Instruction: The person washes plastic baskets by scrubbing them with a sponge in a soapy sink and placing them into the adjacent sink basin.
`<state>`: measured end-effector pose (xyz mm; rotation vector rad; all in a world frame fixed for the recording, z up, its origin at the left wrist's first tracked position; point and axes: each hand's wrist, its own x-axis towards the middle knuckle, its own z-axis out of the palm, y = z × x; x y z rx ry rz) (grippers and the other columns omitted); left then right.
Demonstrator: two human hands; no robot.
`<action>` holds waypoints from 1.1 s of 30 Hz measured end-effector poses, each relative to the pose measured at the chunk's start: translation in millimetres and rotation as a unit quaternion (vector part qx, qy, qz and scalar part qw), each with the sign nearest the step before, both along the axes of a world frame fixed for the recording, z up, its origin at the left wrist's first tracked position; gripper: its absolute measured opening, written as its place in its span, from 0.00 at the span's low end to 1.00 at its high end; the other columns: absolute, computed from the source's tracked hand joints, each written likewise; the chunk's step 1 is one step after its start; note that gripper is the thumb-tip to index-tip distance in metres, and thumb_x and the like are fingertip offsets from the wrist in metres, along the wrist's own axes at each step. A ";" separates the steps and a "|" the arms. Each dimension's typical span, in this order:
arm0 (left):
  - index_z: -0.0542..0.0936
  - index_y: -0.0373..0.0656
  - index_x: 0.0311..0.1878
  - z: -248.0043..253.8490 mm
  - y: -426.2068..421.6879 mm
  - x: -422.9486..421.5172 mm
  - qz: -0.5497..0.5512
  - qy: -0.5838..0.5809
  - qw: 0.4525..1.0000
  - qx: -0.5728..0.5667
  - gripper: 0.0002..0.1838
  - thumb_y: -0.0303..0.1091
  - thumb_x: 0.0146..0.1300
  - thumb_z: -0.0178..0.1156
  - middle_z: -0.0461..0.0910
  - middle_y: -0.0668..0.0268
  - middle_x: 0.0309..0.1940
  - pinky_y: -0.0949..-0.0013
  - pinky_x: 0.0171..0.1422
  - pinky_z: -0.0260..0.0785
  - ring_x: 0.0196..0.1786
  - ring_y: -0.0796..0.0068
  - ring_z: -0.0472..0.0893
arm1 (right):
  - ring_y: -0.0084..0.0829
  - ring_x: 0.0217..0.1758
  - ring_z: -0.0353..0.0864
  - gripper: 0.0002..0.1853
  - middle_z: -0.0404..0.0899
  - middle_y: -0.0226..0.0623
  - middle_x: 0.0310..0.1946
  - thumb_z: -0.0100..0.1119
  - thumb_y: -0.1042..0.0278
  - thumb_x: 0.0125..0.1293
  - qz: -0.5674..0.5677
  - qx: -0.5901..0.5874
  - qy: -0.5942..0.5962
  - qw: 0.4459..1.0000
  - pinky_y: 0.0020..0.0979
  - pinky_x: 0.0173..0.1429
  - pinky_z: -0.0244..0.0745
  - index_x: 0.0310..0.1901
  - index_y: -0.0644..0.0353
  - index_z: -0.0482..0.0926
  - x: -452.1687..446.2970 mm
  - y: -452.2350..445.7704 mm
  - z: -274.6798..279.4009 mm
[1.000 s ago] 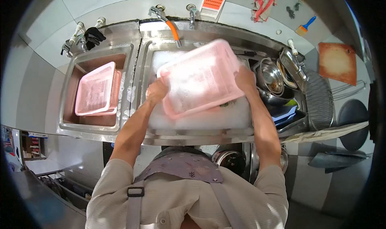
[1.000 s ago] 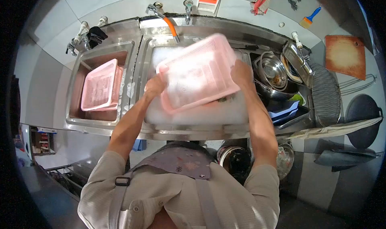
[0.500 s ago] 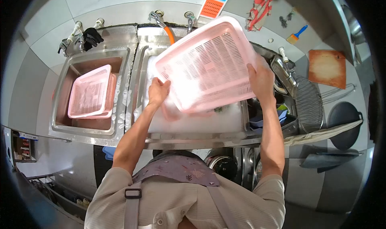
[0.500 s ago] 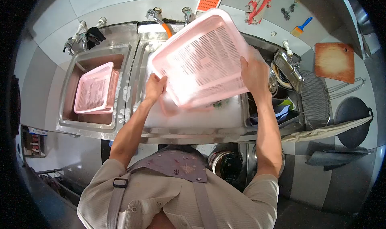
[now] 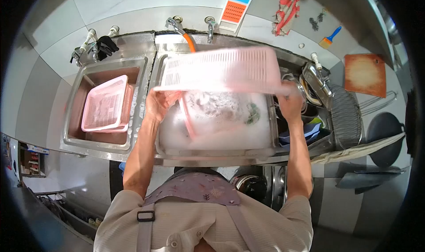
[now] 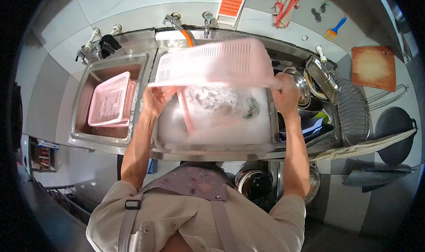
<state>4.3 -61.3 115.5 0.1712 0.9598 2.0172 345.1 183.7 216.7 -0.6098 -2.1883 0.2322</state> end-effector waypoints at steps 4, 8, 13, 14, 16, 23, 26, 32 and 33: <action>0.75 0.26 0.54 -51.8 -11.4 -20.9 -0.073 0.042 0.996 -0.017 0.19 0.35 0.70 0.55 0.83 0.50 0.47 0.68 0.51 0.82 0.45 0.64 0.86 | 0.45 0.45 0.82 0.09 0.83 0.41 0.40 0.63 0.77 0.52 0.048 0.094 -0.030 0.994 0.39 0.49 0.77 0.36 0.61 0.78 10.1 7.6 -51.7; 0.78 0.33 0.52 -73.3 -27.9 -4.0 -0.045 0.031 0.996 -0.064 0.17 0.18 0.59 0.61 0.85 0.55 0.45 0.66 0.48 0.83 0.44 0.66 0.86 | 0.44 0.51 0.82 0.09 0.83 0.40 0.46 0.61 0.76 0.57 -0.003 0.017 -0.065 0.998 0.38 0.57 0.77 0.41 0.59 0.81 16.2 22.1 -125.4; 0.80 0.40 0.50 -88.6 -40.7 17.6 -0.017 0.117 0.992 -0.051 0.19 0.12 0.57 0.60 0.86 0.60 0.44 0.67 0.47 0.82 0.45 0.69 0.86 | 0.46 0.61 0.77 0.18 0.80 0.45 0.56 0.60 0.74 0.60 0.080 -0.217 -0.010 0.973 0.39 0.65 0.73 0.54 0.62 0.80 5.1 34.8 -154.0; 0.78 0.39 0.55 -91.9 -44.3 16.9 -0.030 0.158 0.985 -0.057 0.21 0.11 0.58 0.58 0.85 0.60 0.47 0.68 0.52 0.79 0.48 0.69 0.85 | 0.47 0.62 0.77 0.19 0.79 0.46 0.57 0.60 0.73 0.60 0.104 -0.278 0.020 0.955 0.39 0.66 0.72 0.55 0.62 0.80 6.9 35.8 -158.4; 0.76 0.38 0.57 -94.3 -51.8 24.8 0.007 0.174 0.982 -0.069 0.23 0.11 0.59 0.58 0.84 0.60 0.50 0.68 0.54 0.78 0.50 0.69 0.84 | 0.47 0.65 0.74 0.24 0.74 0.48 0.63 0.58 0.68 0.63 0.098 -0.075 -0.242 0.962 0.38 0.70 0.68 0.61 0.62 0.76 -6.2 -3.0 -98.5; 0.70 0.32 0.66 -108.4 -49.8 17.7 0.094 0.353 0.895 -0.256 0.25 0.16 0.63 0.52 0.80 0.51 0.57 0.65 0.62 0.72 0.58 0.61 0.81 | 0.44 0.70 0.68 0.28 0.69 0.45 0.68 0.53 0.64 0.67 0.106 -0.015 -0.323 0.940 0.40 0.74 0.62 0.68 0.60 0.68 -30.2 27.9 -199.3; 0.71 0.31 0.65 -107.8 -43.4 3.7 0.070 0.490 0.803 -0.332 0.25 0.19 0.64 0.49 0.79 0.45 0.58 0.60 0.64 0.71 0.59 0.52 0.80 | 0.43 0.71 0.67 0.27 0.69 0.44 0.68 0.52 0.64 0.68 0.111 0.024 -0.446 0.888 0.43 0.74 0.61 0.68 0.58 0.69 -40.5 47.0 -248.9; 0.71 0.34 0.66 -83.4 -30.4 4.0 0.006 0.508 0.739 -0.443 0.25 0.26 0.66 0.46 0.79 0.39 0.53 0.54 0.63 0.71 0.57 0.43 0.79 | 0.39 0.63 0.75 0.22 0.74 0.46 0.63 0.47 0.64 0.72 0.118 -0.789 -0.004 0.602 0.32 0.64 0.71 0.66 0.55 0.72 -54.9 71.1 -279.3; 0.72 0.36 0.66 -86.5 -32.0 2.1 0.004 0.508 0.742 -0.437 0.24 0.27 0.66 0.45 0.79 0.39 0.52 0.54 0.62 0.71 0.56 0.43 0.80 | 0.38 0.61 0.77 0.22 0.75 0.47 0.62 0.48 0.64 0.73 0.104 -0.761 -0.055 0.638 0.32 0.64 0.72 0.66 0.56 0.73 -56.2 73.6 -254.3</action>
